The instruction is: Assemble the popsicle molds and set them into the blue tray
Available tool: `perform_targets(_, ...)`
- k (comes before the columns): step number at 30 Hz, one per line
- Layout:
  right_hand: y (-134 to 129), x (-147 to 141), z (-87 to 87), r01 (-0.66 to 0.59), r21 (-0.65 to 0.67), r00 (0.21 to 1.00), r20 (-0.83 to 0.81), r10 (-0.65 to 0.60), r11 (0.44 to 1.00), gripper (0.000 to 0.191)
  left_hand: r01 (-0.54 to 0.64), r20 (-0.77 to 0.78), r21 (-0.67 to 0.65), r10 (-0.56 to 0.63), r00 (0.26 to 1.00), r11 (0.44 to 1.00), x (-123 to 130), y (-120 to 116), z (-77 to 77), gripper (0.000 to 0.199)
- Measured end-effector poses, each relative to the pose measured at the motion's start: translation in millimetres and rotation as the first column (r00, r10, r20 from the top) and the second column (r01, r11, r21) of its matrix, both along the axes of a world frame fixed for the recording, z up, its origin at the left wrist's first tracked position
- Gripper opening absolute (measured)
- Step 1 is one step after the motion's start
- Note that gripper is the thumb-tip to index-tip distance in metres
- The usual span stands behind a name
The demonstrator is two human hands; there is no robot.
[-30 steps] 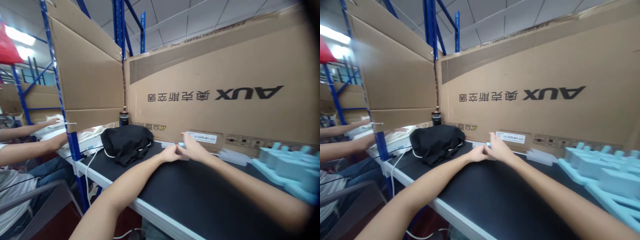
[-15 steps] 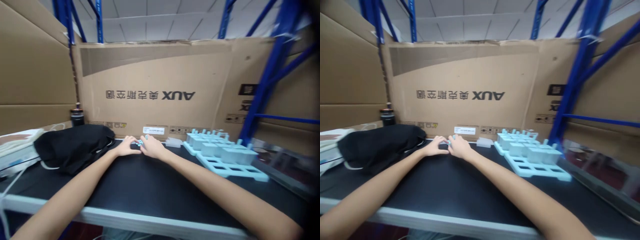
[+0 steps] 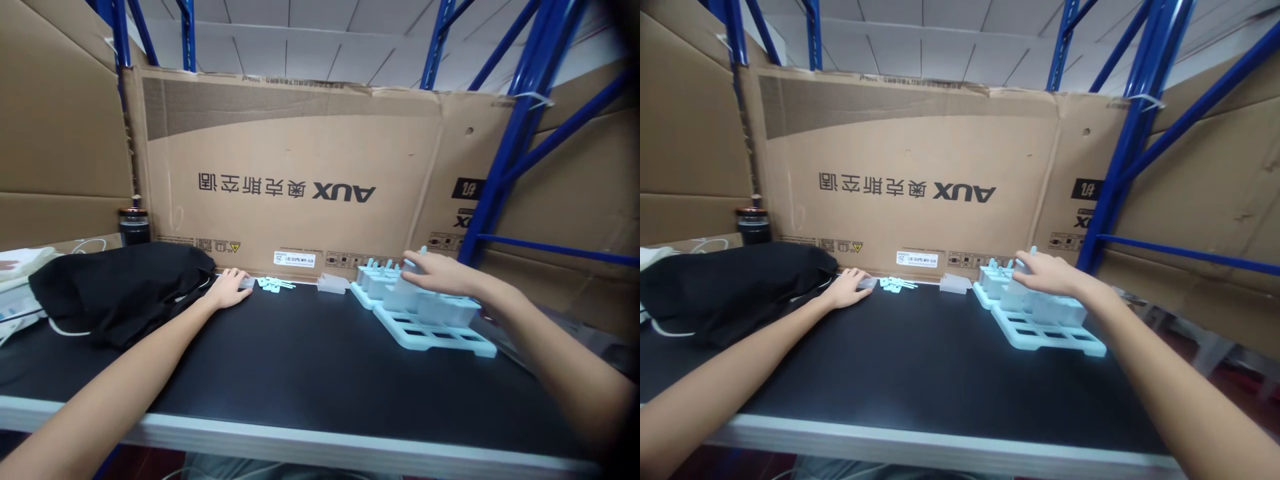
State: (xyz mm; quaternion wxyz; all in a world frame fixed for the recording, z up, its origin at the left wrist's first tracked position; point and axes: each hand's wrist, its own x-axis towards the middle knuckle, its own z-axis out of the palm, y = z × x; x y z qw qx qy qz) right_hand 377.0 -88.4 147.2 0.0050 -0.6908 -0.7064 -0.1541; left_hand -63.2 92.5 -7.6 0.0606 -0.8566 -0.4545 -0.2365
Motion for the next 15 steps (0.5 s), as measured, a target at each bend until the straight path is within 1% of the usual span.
perform_targets(2,-4,1,-10.0,0.081,-0.036,0.996,0.043,-0.079,0.996,0.035,-0.023,-0.015,0.007,0.023,1.0,1.0,1,-4,2.4,0.045)
perform_targets(4,-4,0,-21.6,0.111,-0.06,0.992,0.063,-0.107,0.992,0.034,-0.051,-0.024,0.0,0.051,0.998,0.999,2,-7,4.5,0.043)
perform_targets(6,-2,-1,-32.9,0.118,-0.054,0.991,0.063,-0.114,0.992,0.032,-0.074,-0.026,-0.004,0.074,0.997,0.997,2,-10,5.9,0.043)
perform_targets(9,-2,1,-47.7,0.124,-0.024,0.99,0.069,-0.122,0.992,0.029,-0.076,-0.023,0.003,0.077,0.997,0.997,2,-11,6.3,0.043)
perform_targets(13,-5,4,-62.2,0.123,0.028,0.988,0.088,-0.125,0.992,0.024,-0.071,-0.013,0.013,0.071,0.997,0.997,1,-9,4.5,0.042)
perform_targets(15,-6,4,-67.9,0.112,0.05,0.989,0.086,-0.116,0.992,0.025,-0.065,-0.003,0.008,0.065,0.998,0.998,1,-9,4.0,0.042)
